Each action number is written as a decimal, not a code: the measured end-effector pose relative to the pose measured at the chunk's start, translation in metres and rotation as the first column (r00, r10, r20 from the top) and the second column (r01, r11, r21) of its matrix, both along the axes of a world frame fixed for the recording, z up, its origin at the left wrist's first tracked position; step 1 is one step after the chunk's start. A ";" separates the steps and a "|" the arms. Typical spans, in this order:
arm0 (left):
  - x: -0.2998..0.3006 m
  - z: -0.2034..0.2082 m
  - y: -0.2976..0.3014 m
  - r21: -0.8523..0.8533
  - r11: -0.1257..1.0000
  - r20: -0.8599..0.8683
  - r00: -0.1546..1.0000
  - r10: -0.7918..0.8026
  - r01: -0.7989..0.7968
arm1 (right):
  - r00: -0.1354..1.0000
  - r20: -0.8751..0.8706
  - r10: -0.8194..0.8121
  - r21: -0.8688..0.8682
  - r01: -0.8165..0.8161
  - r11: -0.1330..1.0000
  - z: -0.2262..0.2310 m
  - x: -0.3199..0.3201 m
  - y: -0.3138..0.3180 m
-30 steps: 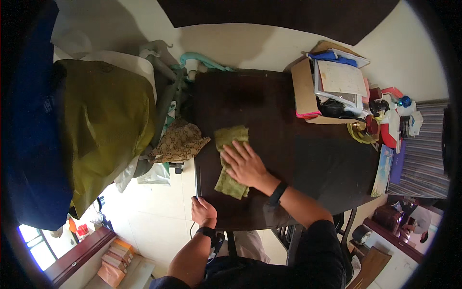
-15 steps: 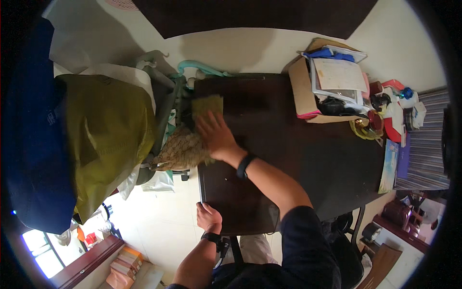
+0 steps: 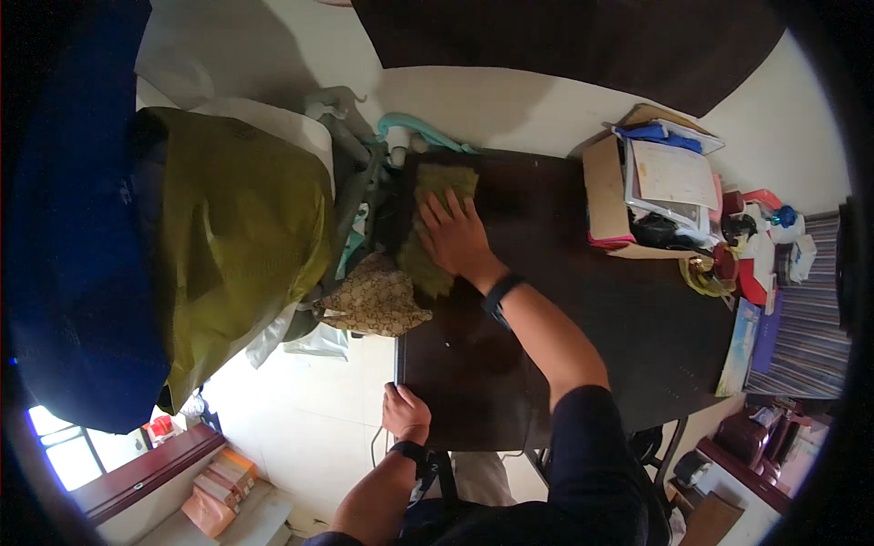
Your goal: Wiping a desk and then wiping the seat of a rolling chair with a cloth.
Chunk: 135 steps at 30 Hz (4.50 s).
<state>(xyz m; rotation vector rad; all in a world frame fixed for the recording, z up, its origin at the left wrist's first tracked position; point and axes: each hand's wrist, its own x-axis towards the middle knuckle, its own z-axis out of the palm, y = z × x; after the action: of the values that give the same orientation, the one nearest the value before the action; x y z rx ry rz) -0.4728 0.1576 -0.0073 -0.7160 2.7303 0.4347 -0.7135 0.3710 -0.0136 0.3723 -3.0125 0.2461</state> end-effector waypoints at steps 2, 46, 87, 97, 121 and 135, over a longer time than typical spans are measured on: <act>0.000 0.004 0.004 0.006 1.000 0.018 1.000 0.008 -0.008 | 0.998 -0.051 -0.035 0.025 0.036 0.999 -0.004 -0.036 -0.008; -0.003 -0.001 0.004 0.009 1.000 0.037 0.999 0.024 -0.024 | 0.991 -0.005 -0.135 -0.142 0.133 0.981 -0.011 -0.078 -0.025; -0.004 0.008 0.005 -0.026 1.000 0.043 0.999 0.002 -0.001 | 0.993 0.025 -0.116 -0.156 0.118 0.981 0.023 0.176 -0.008; -0.007 0.008 0.009 -0.016 1.000 0.059 0.998 -0.001 0.002 | 0.958 -0.082 -0.275 -0.132 0.263 0.956 0.007 0.074 -0.017; 0.000 0.005 0.006 -0.040 0.999 0.025 1.000 -0.016 0.017 | 0.694 0.035 -0.719 -0.004 0.720 0.694 0.007 0.199 0.018; -0.005 -0.083 -0.086 0.734 0.675 -0.440 0.806 0.396 0.069 | 0.035 0.101 -0.994 -0.421 0.907 -0.011 0.033 0.474 0.079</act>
<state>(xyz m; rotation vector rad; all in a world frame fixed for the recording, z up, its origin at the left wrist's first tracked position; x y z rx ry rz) -0.4775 0.0713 -0.0908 -0.6723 2.5714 1.9419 -0.2391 0.4497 0.0190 -1.6326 -2.0637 0.5423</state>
